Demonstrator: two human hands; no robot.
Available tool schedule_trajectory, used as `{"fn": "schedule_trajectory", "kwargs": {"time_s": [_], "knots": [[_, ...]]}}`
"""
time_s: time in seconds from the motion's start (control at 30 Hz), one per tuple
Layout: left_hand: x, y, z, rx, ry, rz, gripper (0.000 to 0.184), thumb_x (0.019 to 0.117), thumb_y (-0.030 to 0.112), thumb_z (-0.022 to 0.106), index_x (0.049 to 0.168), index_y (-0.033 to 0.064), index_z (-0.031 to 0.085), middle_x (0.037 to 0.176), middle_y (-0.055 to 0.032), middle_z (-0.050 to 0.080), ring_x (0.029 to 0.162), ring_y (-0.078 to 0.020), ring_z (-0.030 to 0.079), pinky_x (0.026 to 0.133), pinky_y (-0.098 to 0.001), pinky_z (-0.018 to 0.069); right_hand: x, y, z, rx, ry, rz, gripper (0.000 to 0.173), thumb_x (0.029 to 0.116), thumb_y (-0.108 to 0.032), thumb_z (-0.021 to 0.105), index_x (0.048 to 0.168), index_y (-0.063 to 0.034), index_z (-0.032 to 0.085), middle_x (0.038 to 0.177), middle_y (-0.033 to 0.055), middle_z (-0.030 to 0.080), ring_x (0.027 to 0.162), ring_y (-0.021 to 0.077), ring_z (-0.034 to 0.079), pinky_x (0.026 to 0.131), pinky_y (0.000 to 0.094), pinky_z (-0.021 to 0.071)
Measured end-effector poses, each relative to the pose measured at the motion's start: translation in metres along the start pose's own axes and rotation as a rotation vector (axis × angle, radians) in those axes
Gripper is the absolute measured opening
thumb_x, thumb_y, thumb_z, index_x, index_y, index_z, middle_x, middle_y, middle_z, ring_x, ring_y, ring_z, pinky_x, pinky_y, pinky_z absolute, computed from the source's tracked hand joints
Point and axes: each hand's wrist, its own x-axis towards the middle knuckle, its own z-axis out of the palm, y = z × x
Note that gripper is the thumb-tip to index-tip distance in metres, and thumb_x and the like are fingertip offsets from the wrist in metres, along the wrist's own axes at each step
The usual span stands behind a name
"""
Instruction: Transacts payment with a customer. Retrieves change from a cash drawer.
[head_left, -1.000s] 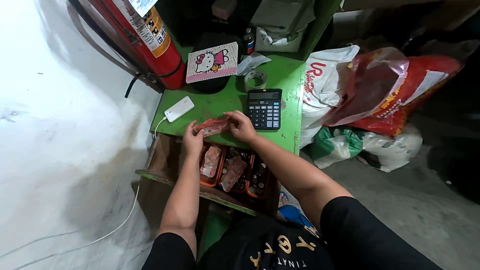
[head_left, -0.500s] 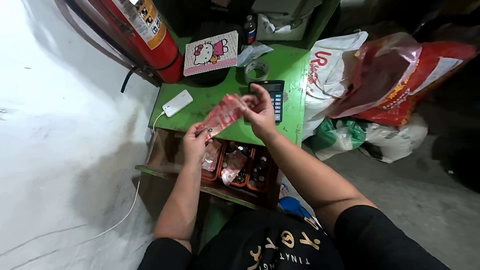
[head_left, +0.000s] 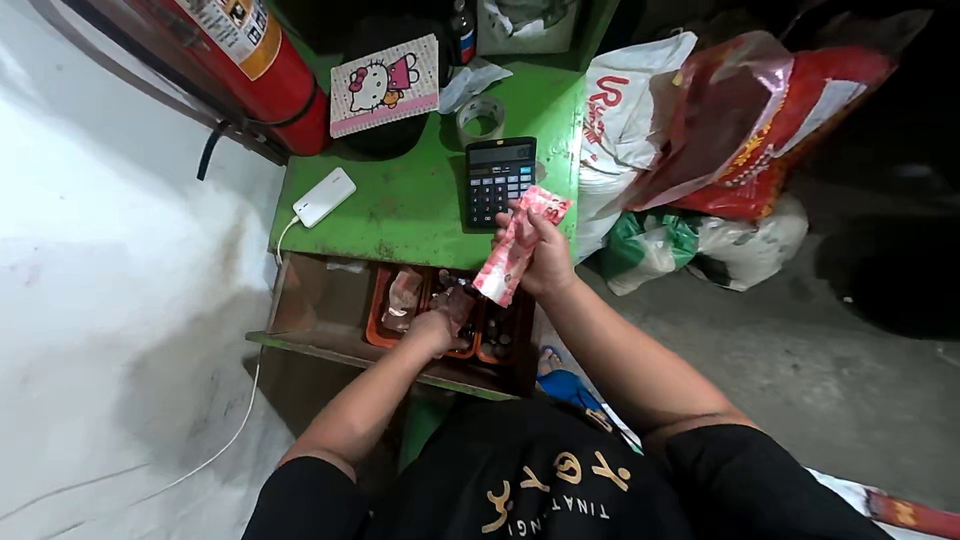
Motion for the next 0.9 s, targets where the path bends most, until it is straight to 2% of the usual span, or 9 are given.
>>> {"fn": "schedule_trajectory", "kwargs": {"time_s": [0.1,0.17,0.3,0.37,0.5,0.63,0.7,0.8,0.9], "knots": [[0.003,0.014,0.017,0.100,-0.002,-0.076,0.042,0.1022,0.030,0.055,0.130,-0.0010,0.062,0.131,-0.0263,0.063,0.121,-0.0451,0.062,0.099,-0.0658,0.0497,-0.030,0.003,-0.017,-0.185,0.038,0.154,0.040,0.1106,-0.039,0.035,0.138,-0.0173,0.054,0.109,0.0024,0.073,0.073,0.0106,0.068,0.066,0.0275,0.0578],[0.005,0.015,0.012,0.099,-0.005,-0.081,0.033,0.0988,0.019,0.057,0.123,-0.0023,0.065,0.128,-0.0261,0.064,0.120,-0.0448,0.062,0.097,-0.0654,0.0505,-0.046,0.009,-0.025,-0.232,0.050,0.259,0.038,0.1112,-0.035,0.038,0.139,-0.0139,0.052,0.109,0.0065,0.073,0.076,0.0145,0.070,0.068,0.0305,0.0590],[-0.021,0.020,-0.017,-0.006,0.133,-0.069,0.036,0.0978,0.024,0.059,0.126,0.0031,0.064,0.123,-0.0218,0.067,0.118,-0.0395,0.064,0.099,-0.0607,0.0509,-0.069,0.028,-0.030,-0.376,0.169,0.262,0.034,0.1077,-0.019,0.051,0.137,-0.0035,0.047,0.110,0.0122,0.070,0.089,0.0176,0.070,0.078,0.0335,0.0588],[-0.056,0.036,-0.030,-0.067,0.238,-0.002,0.035,0.1004,0.022,0.054,0.130,0.0057,0.063,0.121,-0.0190,0.069,0.115,-0.0358,0.066,0.098,-0.0566,0.0515,-0.077,0.044,-0.029,-0.451,0.214,0.216,0.052,0.1034,-0.016,0.060,0.147,-0.0005,0.037,0.120,0.0159,0.063,0.100,0.0197,0.067,0.085,0.0354,0.0574],[-0.102,0.057,-0.011,-0.085,0.368,0.289,0.030,0.1014,0.017,0.051,0.121,0.0012,0.068,0.118,-0.0188,0.069,0.113,-0.0331,0.067,0.098,-0.0499,0.0533,-0.089,0.070,-0.022,-0.209,0.027,0.323,0.034,0.1072,-0.020,0.052,0.135,-0.0015,0.044,0.101,0.0117,0.069,0.088,0.0173,0.071,0.080,0.0349,0.0612],[-0.083,0.017,0.065,-0.277,1.060,0.730,0.040,0.0983,0.032,0.064,0.125,0.0023,0.070,0.116,-0.0160,0.072,0.110,-0.0250,0.070,0.098,-0.0398,0.0569,-0.080,0.052,-0.005,-0.032,0.124,0.508,0.027,0.1097,-0.016,0.036,0.121,-0.0001,0.056,0.093,0.0110,0.070,0.074,0.0169,0.069,0.066,0.0318,0.0598],[-0.061,-0.012,0.100,-0.130,1.360,0.660,0.045,0.1041,0.045,0.051,0.125,0.0081,0.065,0.123,-0.0130,0.069,0.122,-0.0240,0.063,0.107,-0.0392,0.0499,-0.074,0.032,-0.007,0.005,0.167,0.445,0.030,0.1110,-0.017,0.035,0.122,0.0010,0.056,0.094,0.0125,0.071,0.075,0.0191,0.071,0.068,0.0348,0.0614],[-0.028,-0.030,0.127,0.180,1.469,0.410,0.065,0.1050,0.060,0.028,0.139,0.0149,0.059,0.143,-0.0109,0.062,0.141,-0.0316,0.048,0.116,-0.0485,0.0366,-0.070,0.000,-0.018,0.082,0.153,0.335,0.028,0.1112,-0.018,0.035,0.127,-0.0020,0.052,0.106,0.0131,0.073,0.084,0.0207,0.074,0.073,0.0365,0.0626],[-0.008,-0.018,0.111,0.210,1.576,0.377,0.064,0.1051,0.062,0.027,0.137,0.0182,0.060,0.145,-0.0110,0.059,0.144,-0.0294,0.045,0.116,-0.0471,0.0361,-0.063,-0.037,-0.028,0.130,0.127,0.212,0.030,0.1113,-0.016,0.033,0.135,-0.0035,0.048,0.109,0.0126,0.072,0.088,0.0211,0.074,0.078,0.0373,0.0622]]}}
